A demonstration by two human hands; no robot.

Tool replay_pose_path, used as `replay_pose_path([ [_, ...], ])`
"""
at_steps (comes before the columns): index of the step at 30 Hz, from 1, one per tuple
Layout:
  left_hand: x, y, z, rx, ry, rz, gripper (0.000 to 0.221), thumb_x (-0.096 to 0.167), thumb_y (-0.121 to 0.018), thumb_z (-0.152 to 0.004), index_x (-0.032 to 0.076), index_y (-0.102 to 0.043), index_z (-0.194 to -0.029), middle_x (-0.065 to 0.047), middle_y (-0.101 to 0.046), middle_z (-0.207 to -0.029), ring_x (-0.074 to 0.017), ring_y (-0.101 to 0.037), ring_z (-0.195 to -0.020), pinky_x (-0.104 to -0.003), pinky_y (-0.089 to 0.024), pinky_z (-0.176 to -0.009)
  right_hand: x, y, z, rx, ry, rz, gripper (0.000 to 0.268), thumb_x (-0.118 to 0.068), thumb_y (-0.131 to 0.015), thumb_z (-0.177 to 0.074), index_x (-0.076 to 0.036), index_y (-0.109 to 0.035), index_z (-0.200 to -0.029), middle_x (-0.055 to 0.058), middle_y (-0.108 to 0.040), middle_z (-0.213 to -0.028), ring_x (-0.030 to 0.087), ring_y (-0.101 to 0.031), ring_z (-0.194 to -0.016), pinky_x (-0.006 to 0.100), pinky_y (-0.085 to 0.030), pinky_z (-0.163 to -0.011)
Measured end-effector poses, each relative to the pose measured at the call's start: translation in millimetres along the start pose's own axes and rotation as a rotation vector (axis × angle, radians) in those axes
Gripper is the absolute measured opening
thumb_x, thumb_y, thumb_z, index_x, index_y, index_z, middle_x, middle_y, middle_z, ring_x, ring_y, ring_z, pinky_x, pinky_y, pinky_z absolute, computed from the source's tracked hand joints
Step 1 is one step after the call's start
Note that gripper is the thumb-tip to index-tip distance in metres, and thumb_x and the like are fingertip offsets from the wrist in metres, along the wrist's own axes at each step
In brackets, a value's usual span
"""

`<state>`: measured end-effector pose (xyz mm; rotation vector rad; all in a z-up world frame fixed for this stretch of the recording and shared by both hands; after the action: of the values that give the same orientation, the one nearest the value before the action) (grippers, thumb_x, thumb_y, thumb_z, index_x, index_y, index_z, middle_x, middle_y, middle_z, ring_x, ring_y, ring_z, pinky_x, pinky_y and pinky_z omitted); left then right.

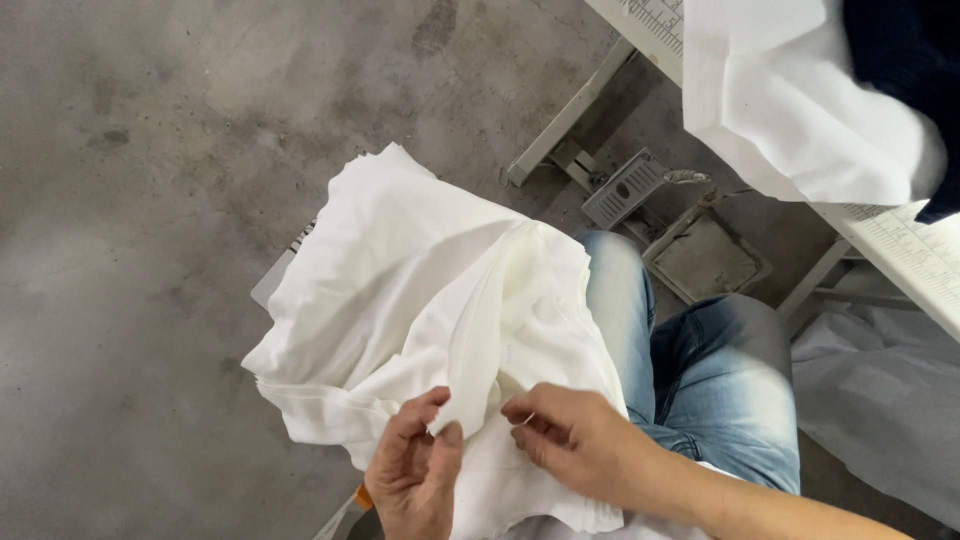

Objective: Manually inspecting a white t-shirt for defects by turning it over and checking seams.

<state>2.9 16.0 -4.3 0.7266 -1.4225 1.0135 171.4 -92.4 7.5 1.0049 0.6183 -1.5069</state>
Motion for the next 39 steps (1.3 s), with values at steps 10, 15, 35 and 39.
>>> replay_pose_path([
  [10, 26.9, -25.0, 11.4, 0.091, 0.024, -0.085, 0.017, -0.01, -0.071, -0.076, 0.0, -0.072, -0.09, -0.027, -0.076, -0.103, -0.0266, -0.074, -0.098, -0.033, -0.058, -0.093, -3.8, -2.1, 5.7, -0.005, 0.115, -0.439, 0.022, -0.014, -0.079, -0.091, -0.004, -0.075, -0.11, 0.004, -0.07, -0.097, 0.009, -0.069, -0.086, 0.021, -0.059, -0.078],
  [15, 19.8, -26.3, 14.1, -0.038, -0.002, -0.037, 0.018, -0.01, -0.066, -0.081, 0.0, -0.072, -0.095, -0.03, -0.075, -0.109, -0.0293, -0.076, -0.1, -0.036, -0.065, -0.088, -17.4, -5.1, -1.4, 0.035, 0.189, -0.291, 0.015, -0.005, -0.074, -0.091, -0.007, -0.071, -0.105, 0.004, -0.067, -0.092, 0.01, -0.069, -0.071, 0.021, -0.057, -0.06],
  [35, -36.3, -28.7, 33.9, 0.082, 0.469, -0.212, 0.016, 0.009, -0.081, -0.083, -0.002, -0.08, -0.094, -0.003, -0.072, -0.068, -0.0062, -0.059, -0.057, -0.021, -0.053, -0.054, 31.4, 1.1, -4.0, 0.049, -0.214, -0.611, 0.015, 0.007, -0.07, -0.089, 0.003, -0.083, -0.094, 0.006, -0.074, -0.079, 0.015, -0.071, -0.066, 0.026, -0.062, -0.066],
  [39, -38.5, -23.8, 26.8, 0.164, 0.546, 0.013, 0.007, 0.002, -0.071, -0.09, -0.002, -0.072, -0.096, -0.009, -0.075, -0.08, -0.0132, -0.065, -0.07, -0.025, -0.051, -0.065, 23.3, 10.1, -4.6, 0.047, -0.124, -0.843, 0.015, 0.014, -0.063, -0.086, 0.001, -0.065, -0.079, 0.019, -0.074, -0.104, 0.023, -0.071, -0.058, 0.029, -0.062, -0.049],
])
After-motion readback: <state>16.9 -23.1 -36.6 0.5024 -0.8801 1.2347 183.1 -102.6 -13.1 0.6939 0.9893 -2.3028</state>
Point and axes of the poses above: each hand's wrist, its own z-axis away from the middle knuckle, its own y-axis out of the back of the hand, x = y × z, the point moved 5 cm from there along -z, towards the middle knuckle
